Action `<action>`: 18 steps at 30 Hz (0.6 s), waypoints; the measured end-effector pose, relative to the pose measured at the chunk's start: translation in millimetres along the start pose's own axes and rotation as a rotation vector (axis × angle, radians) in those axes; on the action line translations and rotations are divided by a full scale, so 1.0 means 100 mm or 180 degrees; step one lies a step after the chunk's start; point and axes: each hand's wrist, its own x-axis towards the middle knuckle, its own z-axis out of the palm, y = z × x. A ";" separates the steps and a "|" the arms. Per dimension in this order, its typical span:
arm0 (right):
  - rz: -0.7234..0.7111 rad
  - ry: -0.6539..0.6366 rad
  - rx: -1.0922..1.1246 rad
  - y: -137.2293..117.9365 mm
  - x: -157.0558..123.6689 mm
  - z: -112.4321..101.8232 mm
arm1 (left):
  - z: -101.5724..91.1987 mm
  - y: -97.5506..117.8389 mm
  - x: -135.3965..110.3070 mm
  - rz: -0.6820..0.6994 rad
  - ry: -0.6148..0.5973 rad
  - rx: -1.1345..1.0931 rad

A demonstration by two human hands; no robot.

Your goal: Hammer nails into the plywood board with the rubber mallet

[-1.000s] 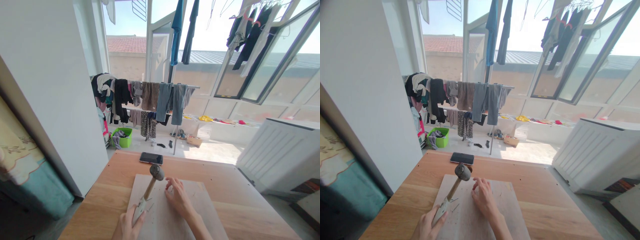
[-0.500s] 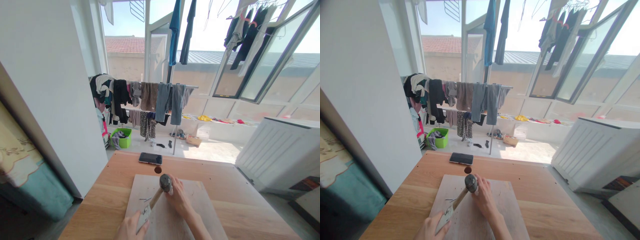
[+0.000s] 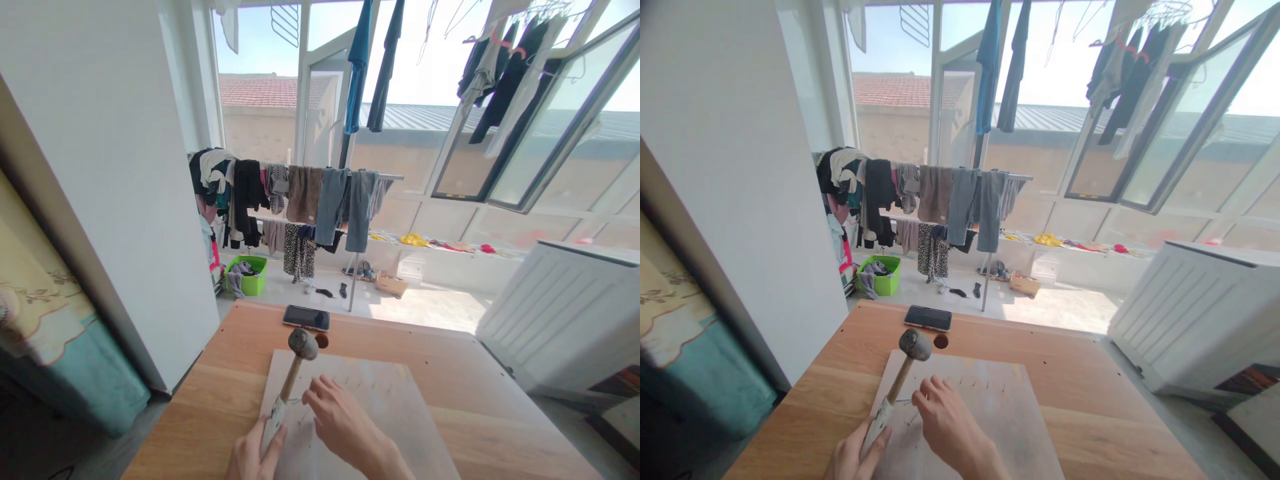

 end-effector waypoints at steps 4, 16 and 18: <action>-0.0358 -0.0395 -0.0503 -0.21 0.16 0.07 | 0.01 0.06 0.01 0.0069 0.0034 -0.0044; 0.1035 0.0925 0.1034 0.40 0.09 -0.05 | 0.03 0.06 0.00 0.0245 0.0049 -0.0039; 0.1032 0.0896 0.1025 0.43 0.09 -0.02 | 0.02 0.08 0.00 0.0269 0.0016 -0.0030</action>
